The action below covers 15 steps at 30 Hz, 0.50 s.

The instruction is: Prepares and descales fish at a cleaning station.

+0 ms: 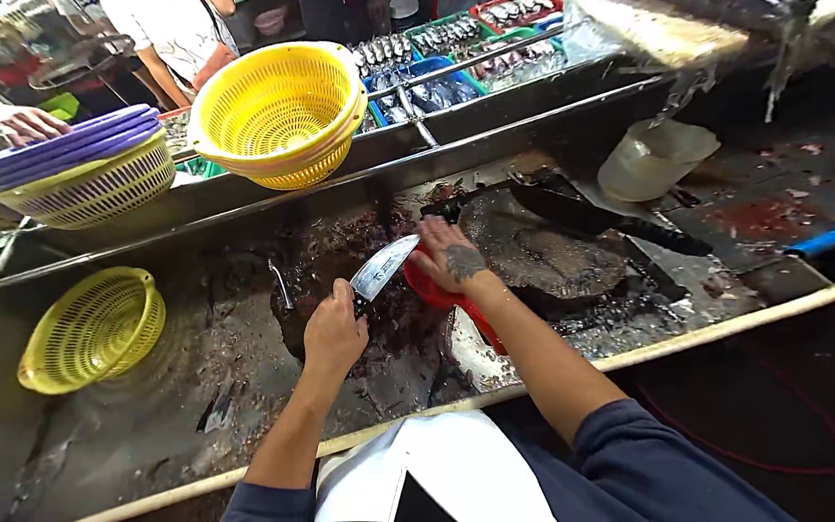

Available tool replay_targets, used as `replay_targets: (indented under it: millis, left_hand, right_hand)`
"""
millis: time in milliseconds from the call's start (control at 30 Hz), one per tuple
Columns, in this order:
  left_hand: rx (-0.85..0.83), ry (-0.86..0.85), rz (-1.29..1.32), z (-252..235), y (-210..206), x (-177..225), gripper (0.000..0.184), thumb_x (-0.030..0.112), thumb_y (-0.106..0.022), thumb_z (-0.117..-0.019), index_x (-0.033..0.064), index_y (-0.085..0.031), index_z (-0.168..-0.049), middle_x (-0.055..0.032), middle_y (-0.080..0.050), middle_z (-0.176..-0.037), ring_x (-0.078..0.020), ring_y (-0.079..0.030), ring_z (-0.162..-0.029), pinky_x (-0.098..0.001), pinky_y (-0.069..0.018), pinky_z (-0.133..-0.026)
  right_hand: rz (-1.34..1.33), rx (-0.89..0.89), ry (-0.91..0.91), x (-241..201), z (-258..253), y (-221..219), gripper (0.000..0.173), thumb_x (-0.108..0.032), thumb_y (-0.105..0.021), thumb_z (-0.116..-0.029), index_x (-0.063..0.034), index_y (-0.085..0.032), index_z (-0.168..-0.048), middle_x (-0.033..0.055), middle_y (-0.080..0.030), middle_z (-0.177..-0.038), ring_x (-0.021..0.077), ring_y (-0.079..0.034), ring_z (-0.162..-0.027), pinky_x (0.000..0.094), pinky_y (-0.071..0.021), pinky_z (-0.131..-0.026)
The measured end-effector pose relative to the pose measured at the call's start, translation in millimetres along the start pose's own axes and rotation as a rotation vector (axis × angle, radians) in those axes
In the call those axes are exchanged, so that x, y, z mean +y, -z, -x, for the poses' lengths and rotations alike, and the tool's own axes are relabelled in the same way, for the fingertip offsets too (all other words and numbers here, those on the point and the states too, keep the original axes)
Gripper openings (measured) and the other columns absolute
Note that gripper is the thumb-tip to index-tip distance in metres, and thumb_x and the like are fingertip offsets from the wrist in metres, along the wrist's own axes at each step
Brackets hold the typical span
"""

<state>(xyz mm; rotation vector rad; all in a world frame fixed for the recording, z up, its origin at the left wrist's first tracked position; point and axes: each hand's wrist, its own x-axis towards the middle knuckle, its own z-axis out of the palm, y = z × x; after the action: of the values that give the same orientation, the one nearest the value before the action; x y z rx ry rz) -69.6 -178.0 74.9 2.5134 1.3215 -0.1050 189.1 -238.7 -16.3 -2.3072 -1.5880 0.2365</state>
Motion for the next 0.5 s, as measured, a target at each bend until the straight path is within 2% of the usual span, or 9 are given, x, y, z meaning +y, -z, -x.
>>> replay_targets:
  millis: [67,100,167,200,233,300,333,400,500]
  left_hand:
    - [0.069,-0.013,0.003,2.9,-7.3,-4.6,0.047,0.025,-0.070,-0.0905,0.0061,-0.055,-0.131,-0.0161,-0.069,-0.113,-0.0326,-0.070,-0.106,-0.0479,-0.0572,-0.089]
    - [0.117,-0.022,0.010,3.9,-11.8,-5.9,0.046,0.024,-0.071,-0.0901,0.0049,-0.056,-0.129,-0.0165,-0.069,-0.113,-0.0329,-0.070,-0.106,-0.0474,-0.0573,-0.089]
    - [0.217,-0.058,0.029,3.2,-20.3,-4.8,0.045,0.023,-0.074,-0.0892,0.0028,-0.059,-0.127,-0.0172,-0.070,-0.112,-0.0333,-0.070,-0.105,-0.0473,-0.0580,-0.088]
    - [0.265,-0.090,0.040,2.4,-25.7,-3.3,0.045,0.022,-0.075,-0.0887,0.0017,-0.060,-0.126,-0.0180,-0.070,-0.112,-0.0337,-0.070,-0.105,-0.0474,-0.0584,-0.087]
    - [0.314,-0.133,0.050,1.5,-32.0,-1.6,0.045,0.020,-0.077,-0.0874,0.0009,-0.061,-0.124,-0.0187,-0.070,-0.112,-0.0342,-0.071,-0.105,-0.0479,-0.0590,-0.087]
    - [0.387,-0.220,0.069,1.0,-43.6,1.4,0.046,0.015,-0.080,-0.0827,0.0005,-0.062,-0.123,-0.0189,-0.071,-0.111,-0.0351,-0.071,-0.104,-0.0494,-0.0595,-0.087]
    - [0.407,-0.251,0.070,0.5,-47.6,2.9,0.051,0.012,-0.082,-0.0803,0.0012,-0.062,-0.126,-0.0183,-0.071,-0.113,-0.0348,-0.071,-0.106,-0.0498,-0.0595,-0.088]
    - [0.434,-0.296,0.062,-0.8,-54.9,3.8,0.058,0.008,-0.081,-0.0788,0.0020,-0.060,-0.133,-0.0183,-0.071,-0.114,-0.0351,-0.071,-0.106,-0.0501,-0.0593,-0.089]
    - [0.495,-0.345,0.061,-1.1,-62.9,1.0,0.055,0.007,-0.080,-0.0789,0.0003,-0.061,-0.130,-0.0180,-0.072,-0.110,-0.0342,-0.072,-0.102,-0.0488,-0.0604,-0.085]
  right_hand:
    - [-0.048,0.068,-0.256,3.9,9.3,11.3,0.086,-0.064,-0.033,-0.1040,0.0033,-0.034,-0.157,0.0286,-0.029,-0.164,0.0439,-0.027,-0.154,0.0618,-0.0241,-0.124]
    - [-0.146,0.109,-0.336,-4.1,17.1,17.6,0.081,-0.059,-0.035,-0.1056,0.0043,-0.036,-0.156,0.0298,-0.035,-0.160,0.0439,-0.034,-0.150,0.0602,-0.0299,-0.122]
    - [-0.551,0.144,-0.438,-33.8,30.0,25.8,0.062,-0.047,-0.045,-0.1070,0.0012,-0.050,-0.146,0.0231,-0.058,-0.140,0.0338,-0.058,-0.130,0.0513,-0.0481,-0.109]
    - [-0.856,0.085,-0.489,-49.5,32.6,26.1,0.054,-0.042,-0.052,-0.1065,-0.0006,-0.054,-0.141,0.0182,-0.067,-0.126,0.0273,-0.069,-0.113,0.0451,-0.0578,-0.096]
    - [-1.200,-0.023,-0.543,-62.9,33.0,25.4,0.049,-0.039,-0.054,-0.1070,-0.0015,-0.052,-0.140,0.0175,-0.069,-0.119,0.0273,-0.072,-0.103,0.0441,-0.0609,-0.087]
    - [-1.712,-0.105,-0.648,-78.1,28.7,18.0,0.051,-0.044,-0.055,-0.1058,-0.0045,-0.050,-0.138,0.0189,-0.070,-0.109,0.0324,-0.072,-0.094,0.0504,-0.0619,-0.080]
    - [-1.840,-0.051,-0.705,-81.1,24.3,16.2,0.056,-0.049,-0.058,-0.1026,-0.0068,-0.051,-0.139,0.0199,-0.070,-0.111,0.0344,-0.072,-0.095,0.0526,-0.0619,-0.079]
    - [-1.879,0.117,-0.823,-83.9,15.4,19.7,0.062,-0.056,-0.065,-0.0966,-0.0120,-0.053,-0.140,0.0195,-0.070,-0.112,0.0354,-0.072,-0.094,0.0543,-0.0617,-0.075]
    - [-1.800,0.210,-0.886,-88.3,14.7,26.5,0.060,-0.053,-0.065,-0.0977,-0.0183,-0.050,-0.144,0.0191,-0.070,-0.112,0.0365,-0.073,-0.094,0.0557,-0.0623,-0.072]
